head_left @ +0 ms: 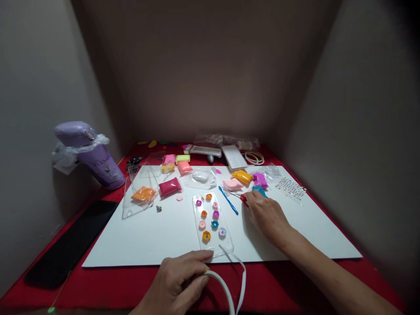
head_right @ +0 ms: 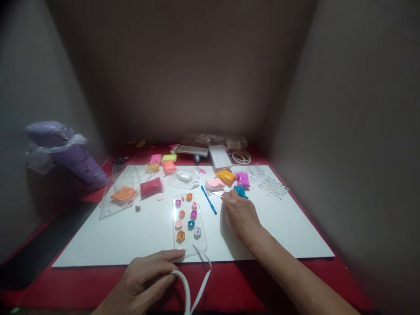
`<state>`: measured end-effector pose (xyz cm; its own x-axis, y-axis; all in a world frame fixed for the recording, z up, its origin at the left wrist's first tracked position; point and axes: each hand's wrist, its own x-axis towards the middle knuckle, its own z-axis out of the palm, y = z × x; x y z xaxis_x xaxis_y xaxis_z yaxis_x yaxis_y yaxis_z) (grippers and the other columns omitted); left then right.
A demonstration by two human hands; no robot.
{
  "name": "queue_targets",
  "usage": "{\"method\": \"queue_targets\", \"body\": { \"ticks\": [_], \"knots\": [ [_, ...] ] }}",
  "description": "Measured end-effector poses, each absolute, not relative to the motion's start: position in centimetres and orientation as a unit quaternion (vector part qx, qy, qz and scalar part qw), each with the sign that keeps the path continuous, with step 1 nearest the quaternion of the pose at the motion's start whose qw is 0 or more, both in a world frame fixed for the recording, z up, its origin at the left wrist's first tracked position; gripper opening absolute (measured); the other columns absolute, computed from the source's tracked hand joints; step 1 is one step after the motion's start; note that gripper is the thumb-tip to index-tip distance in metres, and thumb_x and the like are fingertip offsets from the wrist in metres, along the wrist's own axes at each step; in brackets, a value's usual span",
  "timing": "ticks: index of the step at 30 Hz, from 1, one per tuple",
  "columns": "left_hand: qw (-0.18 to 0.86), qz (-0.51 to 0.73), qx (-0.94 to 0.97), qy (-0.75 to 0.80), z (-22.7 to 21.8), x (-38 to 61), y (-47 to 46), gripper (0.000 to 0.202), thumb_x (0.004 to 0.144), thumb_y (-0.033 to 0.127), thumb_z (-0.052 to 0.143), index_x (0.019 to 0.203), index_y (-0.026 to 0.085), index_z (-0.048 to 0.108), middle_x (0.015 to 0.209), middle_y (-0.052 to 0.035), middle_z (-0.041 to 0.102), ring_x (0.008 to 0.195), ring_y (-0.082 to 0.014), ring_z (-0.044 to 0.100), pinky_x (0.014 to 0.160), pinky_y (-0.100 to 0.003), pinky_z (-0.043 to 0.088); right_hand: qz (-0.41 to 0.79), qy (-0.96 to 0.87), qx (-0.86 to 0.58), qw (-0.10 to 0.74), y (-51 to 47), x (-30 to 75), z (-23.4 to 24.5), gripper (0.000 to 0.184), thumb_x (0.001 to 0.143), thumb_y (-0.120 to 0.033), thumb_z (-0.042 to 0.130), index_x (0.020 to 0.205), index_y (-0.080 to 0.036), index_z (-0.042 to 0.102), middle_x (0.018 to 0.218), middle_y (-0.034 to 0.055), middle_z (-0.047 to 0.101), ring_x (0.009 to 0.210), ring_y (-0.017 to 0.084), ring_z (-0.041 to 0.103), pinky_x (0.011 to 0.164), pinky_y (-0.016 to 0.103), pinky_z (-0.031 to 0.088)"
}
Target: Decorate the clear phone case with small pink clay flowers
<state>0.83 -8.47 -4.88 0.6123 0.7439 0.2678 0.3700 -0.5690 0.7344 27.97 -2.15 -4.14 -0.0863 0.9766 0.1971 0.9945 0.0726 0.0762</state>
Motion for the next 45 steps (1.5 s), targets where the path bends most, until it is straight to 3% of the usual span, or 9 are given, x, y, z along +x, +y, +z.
{"method": "queue_targets", "body": {
  "ticks": [10, 18, 24, 29, 35, 39, 45],
  "knots": [
    [0.339, 0.270, 0.831, 0.348, -5.0, 0.7, -8.6, 0.020, 0.086, 0.012, 0.056, 0.093, 0.021, 0.072, 0.111, -0.0036, 0.072, 0.106, -0.0156, 0.066, 0.089, -0.020, 0.052, -0.060, -0.750, -0.659, -0.013, -3.0, 28.4, -2.9, 0.023, 0.076, 0.003, 0.048, 0.087, -0.013, 0.060, 0.081, 0.0110, 0.065, 0.061, 0.018, 0.059, 0.050, 0.030, 0.019],
    [0.344, 0.265, 0.827, 0.356, -5.3, 0.8, -8.6, 0.020, 0.088, 0.016, 0.055, 0.096, 0.023, 0.072, 0.114, -0.0020, 0.070, 0.108, -0.0146, 0.064, 0.091, -0.020, 0.050, -0.011, -0.739, -0.674, 0.002, -5.6, 30.4, -2.7, 0.012, 0.079, -0.010, 0.050, 0.078, -0.018, 0.059, 0.075, 0.0070, 0.067, 0.062, 0.019, 0.060, 0.051, 0.028, 0.021],
    [0.343, 0.263, 0.829, 0.355, -5.3, 0.7, -8.7, 0.019, 0.088, 0.017, 0.055, 0.095, 0.023, 0.071, 0.114, -0.0019, 0.070, 0.108, -0.0147, 0.064, 0.091, -0.020, 0.051, 0.005, -0.728, -0.684, 0.048, -6.6, 31.4, -1.7, 0.013, 0.084, -0.024, 0.051, 0.095, -0.022, 0.057, 0.073, 0.0014, 0.067, 0.061, 0.019, 0.061, 0.053, 0.027, 0.030],
    [0.334, 0.273, 0.830, 0.355, -5.1, 0.8, -8.8, 0.019, 0.087, 0.017, 0.056, 0.096, 0.023, 0.072, 0.113, -0.0025, 0.071, 0.107, -0.0153, 0.065, 0.091, -0.021, 0.052, 0.002, -0.712, -0.693, 0.108, -6.5, 32.4, -0.8, 0.023, 0.086, -0.034, 0.052, 0.107, -0.025, 0.055, 0.088, 0.0019, 0.069, 0.070, 0.019, 0.064, 0.056, 0.027, 0.037],
    [0.338, 0.273, 0.827, 0.357, -5.2, 0.8, -8.8, 0.020, 0.087, 0.016, 0.057, 0.097, 0.024, 0.072, 0.114, -0.0024, 0.070, 0.107, -0.0155, 0.065, 0.090, -0.021, 0.052, 0.028, -0.716, -0.693, 0.076, -6.3, 33.2, -0.6, 0.014, 0.080, -0.031, 0.057, 0.092, -0.026, 0.062, 0.072, -0.0016, 0.068, 0.061, 0.019, 0.063, 0.052, 0.026, 0.035],
    [0.341, 0.274, 0.825, 0.359, -5.3, 0.8, -8.8, 0.019, 0.087, 0.016, 0.056, 0.095, 0.023, 0.072, 0.112, -0.0025, 0.071, 0.107, -0.0151, 0.065, 0.090, -0.020, 0.052, 0.012, -0.716, -0.689, 0.113, -6.6, 33.2, -0.6, 0.021, 0.083, -0.034, 0.057, 0.102, -0.027, 0.060, 0.077, -0.0009, 0.069, 0.064, 0.018, 0.063, 0.055, 0.026, 0.038],
    [0.331, 0.269, 0.838, 0.340, -5.4, 0.6, -8.6, 0.020, 0.086, 0.014, 0.056, 0.097, 0.022, 0.071, 0.114, -0.0023, 0.070, 0.107, -0.0141, 0.065, 0.091, -0.018, 0.050, 0.041, -0.831, -0.547, 0.090, -7.9, 32.7, -1.3, 0.015, 0.088, -0.023, 0.052, 0.102, -0.026, 0.058, 0.087, 0.0015, 0.067, 0.067, 0.016, 0.061, 0.059, 0.026, 0.038]
  ]
}}
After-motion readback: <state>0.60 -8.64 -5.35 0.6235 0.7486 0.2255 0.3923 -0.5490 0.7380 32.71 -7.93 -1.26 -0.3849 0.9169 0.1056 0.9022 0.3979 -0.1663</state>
